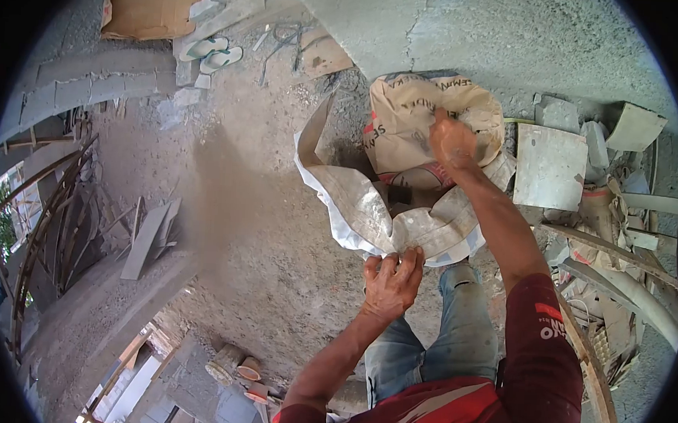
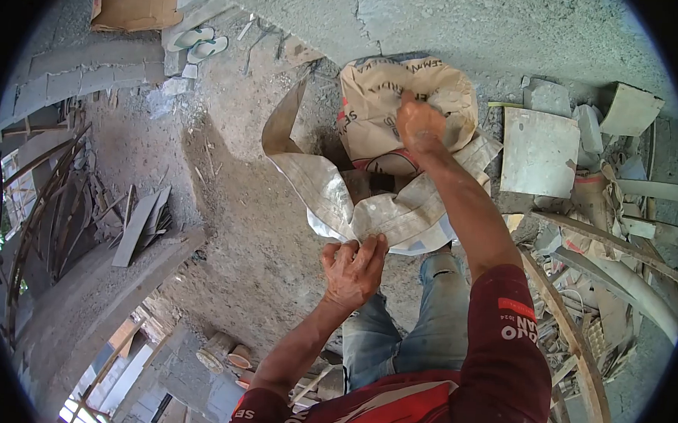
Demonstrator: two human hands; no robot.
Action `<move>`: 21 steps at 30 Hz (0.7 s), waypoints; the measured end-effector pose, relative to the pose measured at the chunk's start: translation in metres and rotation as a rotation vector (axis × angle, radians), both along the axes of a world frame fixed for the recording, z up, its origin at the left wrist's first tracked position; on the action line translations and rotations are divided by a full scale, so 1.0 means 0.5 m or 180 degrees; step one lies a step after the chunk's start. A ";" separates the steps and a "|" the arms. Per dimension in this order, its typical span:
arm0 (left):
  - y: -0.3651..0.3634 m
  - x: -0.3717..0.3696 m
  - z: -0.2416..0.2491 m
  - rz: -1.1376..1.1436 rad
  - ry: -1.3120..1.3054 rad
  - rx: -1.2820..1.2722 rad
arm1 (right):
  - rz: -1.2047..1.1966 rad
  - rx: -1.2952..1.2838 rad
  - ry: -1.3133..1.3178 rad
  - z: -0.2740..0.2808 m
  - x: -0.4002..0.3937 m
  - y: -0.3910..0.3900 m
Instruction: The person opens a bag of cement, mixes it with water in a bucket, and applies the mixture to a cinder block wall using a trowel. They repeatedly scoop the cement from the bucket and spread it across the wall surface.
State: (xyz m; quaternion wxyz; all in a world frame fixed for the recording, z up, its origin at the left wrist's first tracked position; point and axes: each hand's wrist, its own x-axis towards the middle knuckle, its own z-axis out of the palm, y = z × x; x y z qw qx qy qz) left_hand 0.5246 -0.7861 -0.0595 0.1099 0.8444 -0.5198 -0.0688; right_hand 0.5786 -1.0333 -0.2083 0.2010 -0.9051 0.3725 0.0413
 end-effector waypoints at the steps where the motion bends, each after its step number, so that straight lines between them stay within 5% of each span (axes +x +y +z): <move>1: 0.001 0.002 0.002 -0.0032 0.0001 -0.0025 | -0.0199 0.0125 -0.0146 0.048 0.022 0.009; 6: 0.002 0.005 0.002 0.0018 0.0087 -0.0191 | -0.0740 0.0213 -0.0760 0.119 0.087 -0.065; 8: 0.003 0.003 -0.002 0.0087 0.0119 -0.0242 | -0.1772 0.1612 -0.1684 0.158 0.081 -0.043; 10: 0.005 0.005 -0.006 0.0123 0.0153 -0.0328 | -0.1413 0.1396 -0.2561 0.090 0.033 0.005; 13: 0.013 0.002 -0.012 0.0126 0.0165 -0.0350 | -0.0423 0.1397 -0.2012 0.050 -0.056 0.056; 15: 0.020 0.002 -0.012 0.0105 0.0174 -0.0338 | 0.1213 0.0264 -0.1522 0.019 -0.083 0.055; 17: 0.024 0.005 -0.013 0.0106 0.0166 -0.0324 | 0.0976 0.0190 -0.1431 -0.021 -0.071 0.040; 19: 0.028 0.002 -0.016 0.0082 0.0190 -0.0301 | 0.0751 -0.0861 0.0177 -0.059 -0.057 0.012; 20: 0.028 0.001 -0.019 0.0104 0.0178 -0.0306 | 0.0851 -0.0309 0.1075 -0.074 -0.047 -0.017; 21: 0.026 0.000 -0.022 0.0121 0.0156 -0.0323 | 0.0847 -0.0323 0.1096 -0.078 -0.038 -0.030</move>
